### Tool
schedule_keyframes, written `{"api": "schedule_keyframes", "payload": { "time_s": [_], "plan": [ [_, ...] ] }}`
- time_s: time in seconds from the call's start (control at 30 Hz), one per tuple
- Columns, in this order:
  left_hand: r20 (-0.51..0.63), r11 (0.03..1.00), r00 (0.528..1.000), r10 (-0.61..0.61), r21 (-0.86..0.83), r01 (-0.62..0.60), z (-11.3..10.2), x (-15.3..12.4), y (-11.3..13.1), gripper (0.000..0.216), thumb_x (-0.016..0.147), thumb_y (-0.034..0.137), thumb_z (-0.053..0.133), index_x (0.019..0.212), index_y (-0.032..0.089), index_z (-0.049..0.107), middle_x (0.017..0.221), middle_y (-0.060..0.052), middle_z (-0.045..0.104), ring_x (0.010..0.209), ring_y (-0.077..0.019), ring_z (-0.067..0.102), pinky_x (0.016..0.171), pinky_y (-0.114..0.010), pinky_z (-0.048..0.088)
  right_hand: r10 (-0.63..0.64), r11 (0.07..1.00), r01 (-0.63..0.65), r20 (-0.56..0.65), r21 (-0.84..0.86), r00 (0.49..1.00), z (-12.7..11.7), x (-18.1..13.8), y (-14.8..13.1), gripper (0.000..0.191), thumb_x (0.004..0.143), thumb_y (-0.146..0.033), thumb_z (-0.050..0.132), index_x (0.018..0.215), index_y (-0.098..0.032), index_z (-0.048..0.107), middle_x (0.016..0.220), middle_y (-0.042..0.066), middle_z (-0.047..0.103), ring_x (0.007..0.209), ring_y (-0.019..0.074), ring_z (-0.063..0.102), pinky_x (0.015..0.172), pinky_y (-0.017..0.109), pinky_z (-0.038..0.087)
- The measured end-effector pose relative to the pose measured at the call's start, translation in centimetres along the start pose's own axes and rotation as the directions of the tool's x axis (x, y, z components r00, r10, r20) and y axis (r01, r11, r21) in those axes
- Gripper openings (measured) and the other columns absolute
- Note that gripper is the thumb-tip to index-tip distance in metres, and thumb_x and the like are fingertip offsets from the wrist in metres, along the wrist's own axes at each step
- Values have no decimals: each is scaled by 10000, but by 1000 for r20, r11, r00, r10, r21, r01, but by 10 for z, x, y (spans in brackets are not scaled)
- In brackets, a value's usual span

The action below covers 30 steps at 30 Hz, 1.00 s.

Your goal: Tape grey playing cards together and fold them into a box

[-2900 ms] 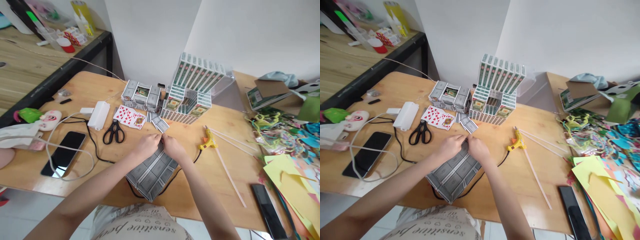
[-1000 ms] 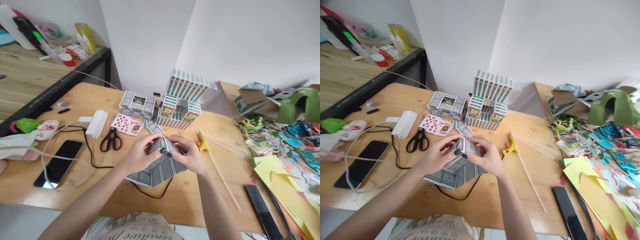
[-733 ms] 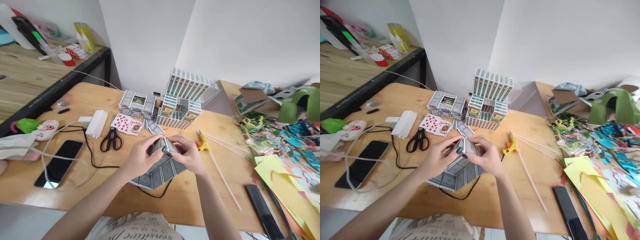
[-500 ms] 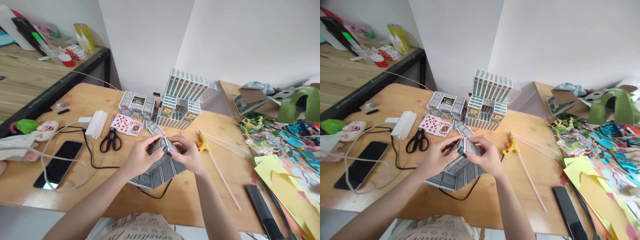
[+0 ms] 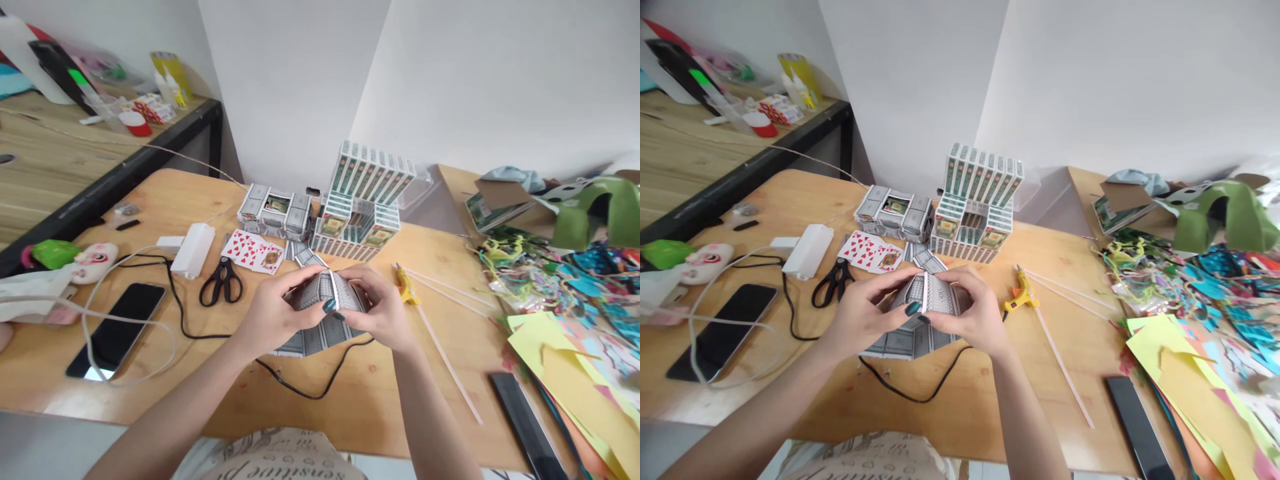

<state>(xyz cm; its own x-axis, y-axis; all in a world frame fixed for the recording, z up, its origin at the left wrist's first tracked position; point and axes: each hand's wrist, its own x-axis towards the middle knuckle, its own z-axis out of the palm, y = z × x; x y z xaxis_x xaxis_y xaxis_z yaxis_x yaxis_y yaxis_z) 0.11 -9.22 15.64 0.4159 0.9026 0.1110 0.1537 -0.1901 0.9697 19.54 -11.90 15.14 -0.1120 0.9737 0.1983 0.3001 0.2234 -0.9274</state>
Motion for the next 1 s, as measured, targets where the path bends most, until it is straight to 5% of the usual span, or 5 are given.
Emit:
{"api": "schedule_keyframes", "payload": {
  "time_s": [0.53,0.73,1.0],
  "plan": [
    [-10,1000,1000,-2,-27,1,3,1,-5,433,722,292,637,1136,174,592,1037,-46,665,915,-185,627,777,-260,514,-23,998,18,-77,-58,997,5,-1,-2,412,644,-372,743,1006,-210,633,930,61,573,872,197,568,776,350,475],
    [0,998,998,-62,1,62,0,12,-5,377,785,349,577,1125,188,593,1051,-45,667,934,-177,628,790,-268,511,-31,988,27,-22,-152,999,5,3,-2,340,796,-372,599,1101,-222,613,1073,77,612,976,198,581,839,335,475],
    [-80,934,991,-109,332,130,17,34,-62,273,863,300,432,981,150,627,913,-65,697,849,-187,646,758,-289,502,72,902,20,196,-431,978,16,27,65,301,880,-275,443,1142,-215,578,1101,62,647,1000,193,600,880,329,449]
  ]
}}
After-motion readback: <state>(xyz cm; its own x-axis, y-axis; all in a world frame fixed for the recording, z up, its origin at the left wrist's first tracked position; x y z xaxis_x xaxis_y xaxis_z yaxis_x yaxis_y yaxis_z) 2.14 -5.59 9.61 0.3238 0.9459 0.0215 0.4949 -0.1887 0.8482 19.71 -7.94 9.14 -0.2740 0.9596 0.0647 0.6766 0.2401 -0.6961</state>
